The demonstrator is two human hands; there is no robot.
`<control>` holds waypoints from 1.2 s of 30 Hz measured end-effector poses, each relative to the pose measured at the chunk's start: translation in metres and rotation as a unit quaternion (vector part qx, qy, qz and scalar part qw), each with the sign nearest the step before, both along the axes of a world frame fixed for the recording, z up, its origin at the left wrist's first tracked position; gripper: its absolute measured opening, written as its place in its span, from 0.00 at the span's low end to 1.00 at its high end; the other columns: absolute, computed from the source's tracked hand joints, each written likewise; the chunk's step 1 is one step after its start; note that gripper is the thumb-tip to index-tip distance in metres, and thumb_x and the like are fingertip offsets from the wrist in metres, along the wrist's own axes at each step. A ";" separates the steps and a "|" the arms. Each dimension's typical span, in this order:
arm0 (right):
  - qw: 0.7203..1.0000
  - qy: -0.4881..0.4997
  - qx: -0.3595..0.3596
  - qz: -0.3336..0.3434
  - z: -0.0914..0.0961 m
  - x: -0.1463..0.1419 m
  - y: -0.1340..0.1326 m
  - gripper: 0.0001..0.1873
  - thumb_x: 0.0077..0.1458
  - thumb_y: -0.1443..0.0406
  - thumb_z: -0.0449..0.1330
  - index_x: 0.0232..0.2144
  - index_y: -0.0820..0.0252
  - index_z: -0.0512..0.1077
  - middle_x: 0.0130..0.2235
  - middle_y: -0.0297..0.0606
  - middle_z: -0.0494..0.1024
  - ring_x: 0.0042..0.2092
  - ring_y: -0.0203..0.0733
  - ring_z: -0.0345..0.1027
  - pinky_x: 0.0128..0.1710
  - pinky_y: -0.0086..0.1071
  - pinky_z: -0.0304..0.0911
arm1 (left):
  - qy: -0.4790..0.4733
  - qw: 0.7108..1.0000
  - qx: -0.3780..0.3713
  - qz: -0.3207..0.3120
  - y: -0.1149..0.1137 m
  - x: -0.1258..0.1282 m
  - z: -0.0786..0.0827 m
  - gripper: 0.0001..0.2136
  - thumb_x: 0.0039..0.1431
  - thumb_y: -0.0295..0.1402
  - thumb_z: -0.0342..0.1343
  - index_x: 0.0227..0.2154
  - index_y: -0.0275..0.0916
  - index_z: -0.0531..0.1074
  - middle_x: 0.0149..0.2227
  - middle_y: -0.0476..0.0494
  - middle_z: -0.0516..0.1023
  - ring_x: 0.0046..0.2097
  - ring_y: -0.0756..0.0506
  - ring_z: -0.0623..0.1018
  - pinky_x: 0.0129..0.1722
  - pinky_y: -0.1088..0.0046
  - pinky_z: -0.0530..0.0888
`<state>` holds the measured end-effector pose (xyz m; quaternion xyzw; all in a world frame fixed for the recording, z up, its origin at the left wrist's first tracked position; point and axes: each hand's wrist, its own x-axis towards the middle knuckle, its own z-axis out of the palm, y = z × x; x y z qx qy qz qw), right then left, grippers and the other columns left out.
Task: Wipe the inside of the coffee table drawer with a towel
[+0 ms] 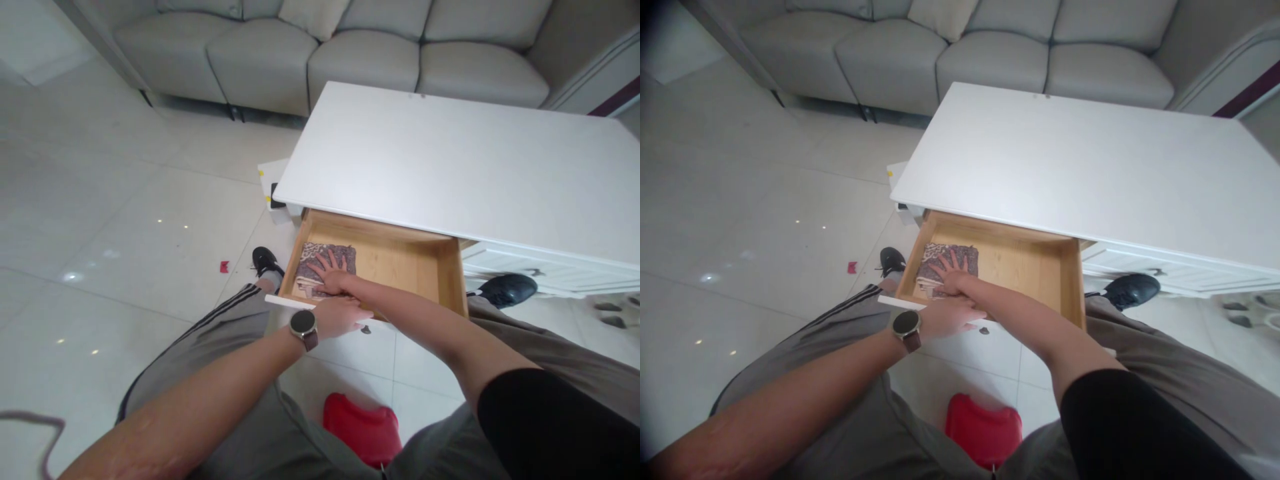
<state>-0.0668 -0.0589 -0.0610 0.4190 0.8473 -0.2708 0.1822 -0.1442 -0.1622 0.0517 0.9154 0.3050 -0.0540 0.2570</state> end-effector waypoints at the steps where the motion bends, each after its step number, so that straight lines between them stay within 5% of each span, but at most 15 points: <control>1: 1.000 0.000 -0.006 0.006 0.001 -0.006 0.010 0.52 0.62 0.41 0.59 0.77 0.40 0.38 0.79 0.40 0.25 0.76 0.71 0.09 0.65 0.81 0.21 | -0.001 1.000 0.001 -0.003 -0.001 0.000 -0.001 0.11 0.70 0.34 0.55 0.52 0.44 0.75 0.53 0.42 0.80 0.55 0.41 0.79 0.52 0.67 0.74; 7: 0.999 -0.001 0.039 -0.025 0.007 0.001 0.071 0.50 0.62 0.41 0.60 0.77 0.37 0.42 0.80 0.39 0.30 0.77 0.70 0.15 0.66 0.80 0.30 | 0.037 0.999 -0.018 -0.011 0.001 0.002 0.004 0.13 0.71 0.38 0.53 0.55 0.49 0.73 0.52 0.43 0.79 0.50 0.40 0.80 0.44 0.65 0.75; 11: 0.998 0.017 0.060 -0.028 0.005 0.023 0.081 0.49 0.62 0.41 0.58 0.77 0.36 0.41 0.80 0.36 0.32 0.77 0.69 0.19 0.68 0.78 0.34 | 0.035 0.999 -0.025 -0.006 0.003 0.003 0.005 0.13 0.72 0.39 0.52 0.54 0.49 0.74 0.51 0.42 0.78 0.51 0.40 0.79 0.45 0.65 0.75; 15: 0.998 0.009 0.060 -0.012 0.003 0.071 0.073 0.50 0.61 0.39 0.57 0.77 0.36 0.41 0.80 0.36 0.32 0.77 0.71 0.21 0.67 0.78 0.36 | 0.033 0.999 -0.026 -0.007 0.005 0.002 0.002 0.13 0.72 0.39 0.50 0.54 0.49 0.74 0.50 0.42 0.78 0.50 0.40 0.79 0.45 0.65 0.75; 25: 0.977 -0.157 0.089 -0.117 0.003 0.264 0.036 0.52 0.60 0.35 0.50 0.78 0.42 0.38 0.80 0.40 0.34 0.78 0.68 0.23 0.67 0.77 0.40 | 0.048 0.998 -0.036 -0.015 0.011 0.002 0.014 0.13 0.71 0.37 0.51 0.54 0.48 0.75 0.49 0.42 0.78 0.51 0.40 0.79 0.44 0.66 0.74; 29: 0.975 -0.172 0.075 -0.114 -0.002 0.283 0.013 0.53 0.59 0.36 0.50 0.78 0.43 0.38 0.80 0.37 0.30 0.78 0.69 0.20 0.69 0.76 0.36 | 0.050 0.998 -0.040 -0.016 0.012 0.002 0.014 0.13 0.71 0.37 0.51 0.53 0.48 0.75 0.48 0.42 0.79 0.51 0.40 0.79 0.44 0.67 0.74; 36: 0.979 -0.160 0.034 -0.120 0.001 0.266 -0.029 0.54 0.59 0.37 0.52 0.78 0.43 0.36 0.79 0.36 0.24 0.77 0.70 0.15 0.68 0.77 0.34 | 0.044 0.998 -0.045 -0.016 0.011 0.000 0.017 0.12 0.70 0.37 0.52 0.52 0.47 0.76 0.48 0.42 0.79 0.50 0.40 0.80 0.43 0.67 0.74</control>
